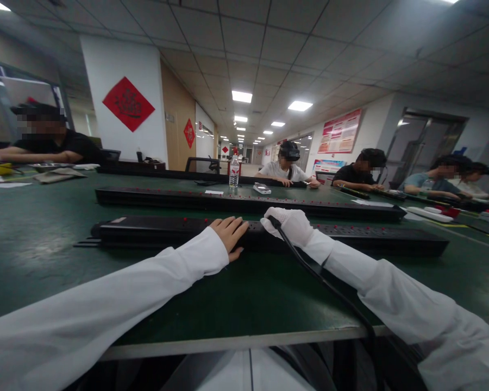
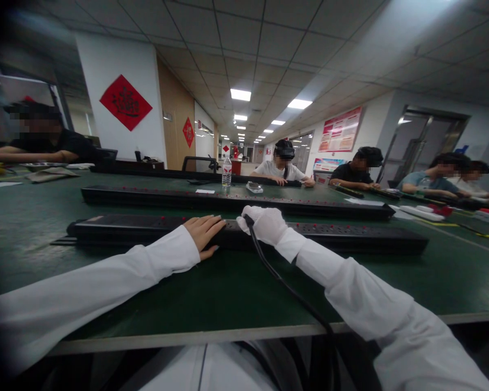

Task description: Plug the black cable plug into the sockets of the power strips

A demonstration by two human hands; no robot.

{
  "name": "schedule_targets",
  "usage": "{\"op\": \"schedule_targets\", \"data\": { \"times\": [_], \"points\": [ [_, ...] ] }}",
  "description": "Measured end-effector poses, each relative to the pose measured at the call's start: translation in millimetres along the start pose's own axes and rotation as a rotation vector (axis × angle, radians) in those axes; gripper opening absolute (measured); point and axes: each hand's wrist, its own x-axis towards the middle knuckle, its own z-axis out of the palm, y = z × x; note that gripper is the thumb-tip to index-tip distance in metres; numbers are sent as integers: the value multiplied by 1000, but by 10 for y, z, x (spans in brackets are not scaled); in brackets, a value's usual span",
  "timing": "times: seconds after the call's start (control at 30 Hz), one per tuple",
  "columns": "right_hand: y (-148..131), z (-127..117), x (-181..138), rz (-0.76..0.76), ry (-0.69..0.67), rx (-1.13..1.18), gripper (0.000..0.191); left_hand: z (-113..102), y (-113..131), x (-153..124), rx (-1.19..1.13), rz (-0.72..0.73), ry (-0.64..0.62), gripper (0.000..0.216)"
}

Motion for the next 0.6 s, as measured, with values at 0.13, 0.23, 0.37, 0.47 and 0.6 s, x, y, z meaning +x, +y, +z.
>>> {"op": "schedule_targets", "data": {
  "times": [0.13, 0.23, 0.37, 0.47, 0.6],
  "points": [
    [18, -33, 45, 0, -77, 0, 33, 37, -6, 4, 0, -18, 16, 63],
    [34, -38, 70, -13, -112, 18, 37, 52, -11, 5, -5, -7, 16, 62],
    [44, 1, 87, 25, -121, 14, 37, 53, -6, 4, 5, -25, 27, 62],
    [41, 10, 100, 48, -132, -20, 38, 52, -5, -1, 5, -27, 33, 61],
    [63, -49, 100, 20, -139, -65, 42, 49, -25, -13, 8, -27, 32, 61]
  ]
}}
